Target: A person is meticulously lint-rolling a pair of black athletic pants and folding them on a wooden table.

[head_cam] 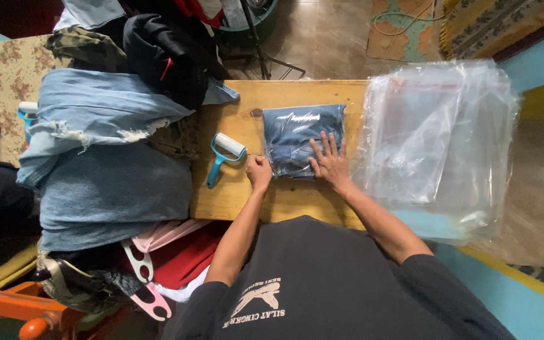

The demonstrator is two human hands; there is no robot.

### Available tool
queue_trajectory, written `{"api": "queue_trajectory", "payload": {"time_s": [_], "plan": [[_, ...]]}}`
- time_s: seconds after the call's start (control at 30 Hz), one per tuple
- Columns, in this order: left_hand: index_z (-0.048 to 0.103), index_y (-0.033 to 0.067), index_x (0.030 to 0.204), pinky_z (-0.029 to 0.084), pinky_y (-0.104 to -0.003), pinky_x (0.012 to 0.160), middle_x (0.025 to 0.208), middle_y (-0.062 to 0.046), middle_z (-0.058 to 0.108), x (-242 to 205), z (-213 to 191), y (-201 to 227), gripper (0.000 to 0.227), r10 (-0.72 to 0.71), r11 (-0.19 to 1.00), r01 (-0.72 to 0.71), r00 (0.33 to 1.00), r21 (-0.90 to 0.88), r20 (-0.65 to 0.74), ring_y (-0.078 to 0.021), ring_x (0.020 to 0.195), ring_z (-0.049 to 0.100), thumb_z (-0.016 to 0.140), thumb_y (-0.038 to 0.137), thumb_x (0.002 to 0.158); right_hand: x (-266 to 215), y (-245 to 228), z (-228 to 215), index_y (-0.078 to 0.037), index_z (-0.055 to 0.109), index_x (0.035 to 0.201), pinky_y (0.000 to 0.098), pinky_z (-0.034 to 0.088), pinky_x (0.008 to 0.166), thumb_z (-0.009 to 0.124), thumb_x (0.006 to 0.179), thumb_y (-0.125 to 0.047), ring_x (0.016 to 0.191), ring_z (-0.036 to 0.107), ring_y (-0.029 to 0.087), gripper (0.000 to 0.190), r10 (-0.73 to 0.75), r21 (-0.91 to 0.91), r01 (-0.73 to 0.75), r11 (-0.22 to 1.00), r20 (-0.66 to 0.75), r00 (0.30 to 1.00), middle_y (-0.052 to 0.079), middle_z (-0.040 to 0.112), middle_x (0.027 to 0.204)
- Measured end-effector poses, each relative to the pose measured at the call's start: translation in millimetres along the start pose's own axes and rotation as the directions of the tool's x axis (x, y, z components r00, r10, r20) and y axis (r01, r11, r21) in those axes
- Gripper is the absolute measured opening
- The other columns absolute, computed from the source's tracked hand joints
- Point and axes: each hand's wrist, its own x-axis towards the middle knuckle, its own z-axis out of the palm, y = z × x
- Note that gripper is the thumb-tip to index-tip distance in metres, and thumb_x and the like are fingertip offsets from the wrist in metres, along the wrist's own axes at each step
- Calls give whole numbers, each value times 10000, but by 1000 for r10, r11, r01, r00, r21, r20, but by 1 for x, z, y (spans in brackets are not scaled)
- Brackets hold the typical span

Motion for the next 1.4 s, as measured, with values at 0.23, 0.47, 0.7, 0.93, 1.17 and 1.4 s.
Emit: {"api": "queue_trajectory", "payload": {"time_s": [0.23, 0.47, 0.7, 0.93, 1.17, 1.4], "plan": [[550, 196, 1147, 516, -532, 911, 1198, -78, 575, -20, -35, 68, 252, 91, 990, -86, 995, 108, -42, -396, 1055, 657, 541, 185, 895, -2, -2, 7, -233, 453, 1585, 644, 207, 1176, 393, 1030, -449, 1486, 378, 402, 598, 3, 4, -4, 1000, 70, 998, 187, 437, 1605], [468, 309, 1528, 45, -674, 1193, 1665, -138, 345, -42, 7, 63, 672, 836, 296, -883, 424, 364, 348, -316, 1559, 262, 592, 443, 882, 7, -2, 9, -231, 473, 1577, 600, 241, 1179, 420, 1003, -411, 1464, 417, 387, 604, -26, 0, 26, 1000, 43, 999, 177, 470, 1585], [477, 349, 1528, 192, -761, 1110, 1645, -96, 391, -26, 26, 30, 664, 836, 299, -870, 437, 393, 331, -348, 1531, 316, 482, 613, 919, 5, 1, 2, -246, 508, 1543, 572, 258, 1184, 402, 1029, -476, 1462, 422, 366, 573, -11, 40, 6, 999, 120, 993, 155, 462, 1591], [483, 358, 1519, 253, -768, 1077, 1637, -78, 401, -22, 31, 19, 677, 860, 281, -879, 408, 384, 305, -342, 1507, 353, 462, 644, 906, 4, 0, 1, -250, 506, 1541, 571, 259, 1189, 431, 1017, -459, 1466, 416, 371, 569, -13, 51, 5, 999, 163, 987, 158, 453, 1596], [479, 358, 1523, 308, -768, 1042, 1633, -82, 403, -18, 30, 16, 692, 846, 278, -887, 408, 369, 344, -346, 1495, 365, 490, 645, 893, 0, 2, 10, -247, 481, 1557, 581, 231, 1201, 423, 1021, -464, 1491, 384, 374, 581, -6, 57, -5, 998, 198, 980, 164, 436, 1607], [432, 356, 1563, 325, -729, 1044, 1627, -96, 405, -15, 24, 20, 720, 836, 278, -899, 400, 338, 376, -345, 1490, 370, 477, 643, 904, 2, 2, 9, -251, 506, 1540, 569, 232, 1206, 479, 1006, -446, 1489, 392, 360, 569, 12, 92, -32, 995, 213, 977, 154, 445, 1603]]}}
